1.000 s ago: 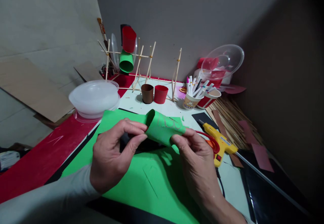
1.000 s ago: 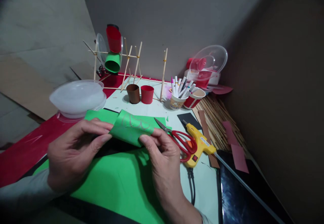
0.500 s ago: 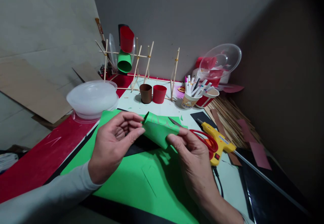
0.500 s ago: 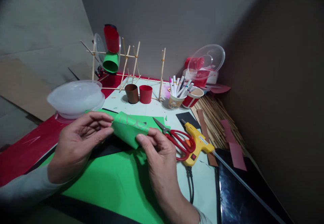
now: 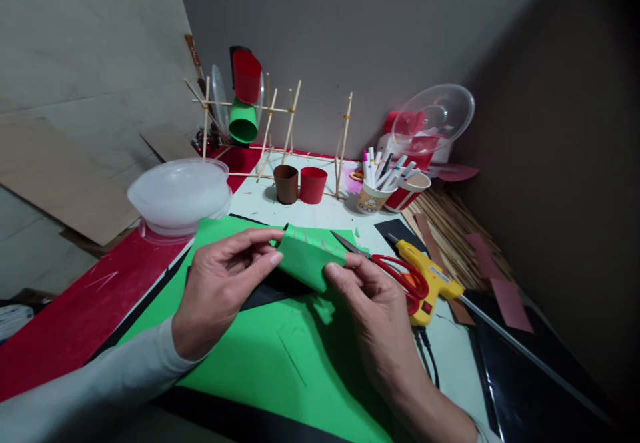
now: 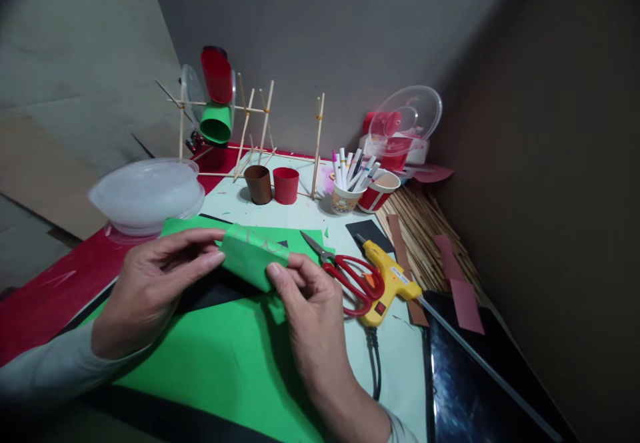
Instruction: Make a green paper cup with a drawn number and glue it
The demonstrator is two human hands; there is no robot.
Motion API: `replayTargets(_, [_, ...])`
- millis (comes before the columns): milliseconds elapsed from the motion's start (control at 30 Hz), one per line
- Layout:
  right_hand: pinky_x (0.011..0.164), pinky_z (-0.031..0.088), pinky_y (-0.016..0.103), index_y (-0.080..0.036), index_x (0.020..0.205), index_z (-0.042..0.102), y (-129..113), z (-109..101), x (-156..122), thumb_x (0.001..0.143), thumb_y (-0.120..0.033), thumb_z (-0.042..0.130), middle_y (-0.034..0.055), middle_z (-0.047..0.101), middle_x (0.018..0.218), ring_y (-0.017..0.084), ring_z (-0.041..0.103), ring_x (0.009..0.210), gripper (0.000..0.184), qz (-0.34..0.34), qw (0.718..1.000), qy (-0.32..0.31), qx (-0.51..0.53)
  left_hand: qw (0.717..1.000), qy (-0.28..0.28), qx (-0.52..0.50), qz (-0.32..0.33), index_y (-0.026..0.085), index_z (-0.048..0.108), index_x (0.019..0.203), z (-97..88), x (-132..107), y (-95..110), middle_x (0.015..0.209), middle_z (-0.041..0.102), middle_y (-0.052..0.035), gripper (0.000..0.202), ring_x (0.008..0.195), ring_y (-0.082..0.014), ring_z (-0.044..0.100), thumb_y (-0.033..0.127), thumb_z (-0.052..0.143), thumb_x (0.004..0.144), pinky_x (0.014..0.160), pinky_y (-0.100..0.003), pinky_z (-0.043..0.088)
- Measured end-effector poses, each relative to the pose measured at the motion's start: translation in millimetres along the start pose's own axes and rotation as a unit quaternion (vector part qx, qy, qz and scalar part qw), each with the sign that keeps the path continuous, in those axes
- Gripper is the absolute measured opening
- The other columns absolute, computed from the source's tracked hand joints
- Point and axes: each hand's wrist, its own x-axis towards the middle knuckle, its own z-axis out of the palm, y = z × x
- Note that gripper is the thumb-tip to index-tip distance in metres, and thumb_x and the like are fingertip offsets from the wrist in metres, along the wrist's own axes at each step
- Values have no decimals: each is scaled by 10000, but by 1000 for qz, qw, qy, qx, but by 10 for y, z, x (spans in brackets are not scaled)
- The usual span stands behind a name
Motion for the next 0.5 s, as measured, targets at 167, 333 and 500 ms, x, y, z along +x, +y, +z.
replayTargets(167, [554,365,205,-199,841,719,10,14,2,801,-411,798,-40,610,648,90,453,580,230,-6,1000,-15,19,1000,12,1,-25,280,826,849,16,14,1,748,739,27,175,669,-102,624,256,842,677,598,-170,494])
replayTargets(333, [537,321,200,-185,817,685,5,35,-21,799,-413,798,-49,564,620,78,408,566,255,10,999,-26,19,998,15,60,24,281,795,733,8,47,-11,734,718,27,18,683,-139,616,274,780,725,624,-237,498])
replayTargets(500, [554,344,219,-184,750,665,-28,53,-34,736,-412,818,-38,545,627,101,429,597,275,3,1000,-12,10,995,11,92,47,288,770,712,-11,74,-32,692,665,27,38,655,-157,581,288,758,749,611,-272,474])
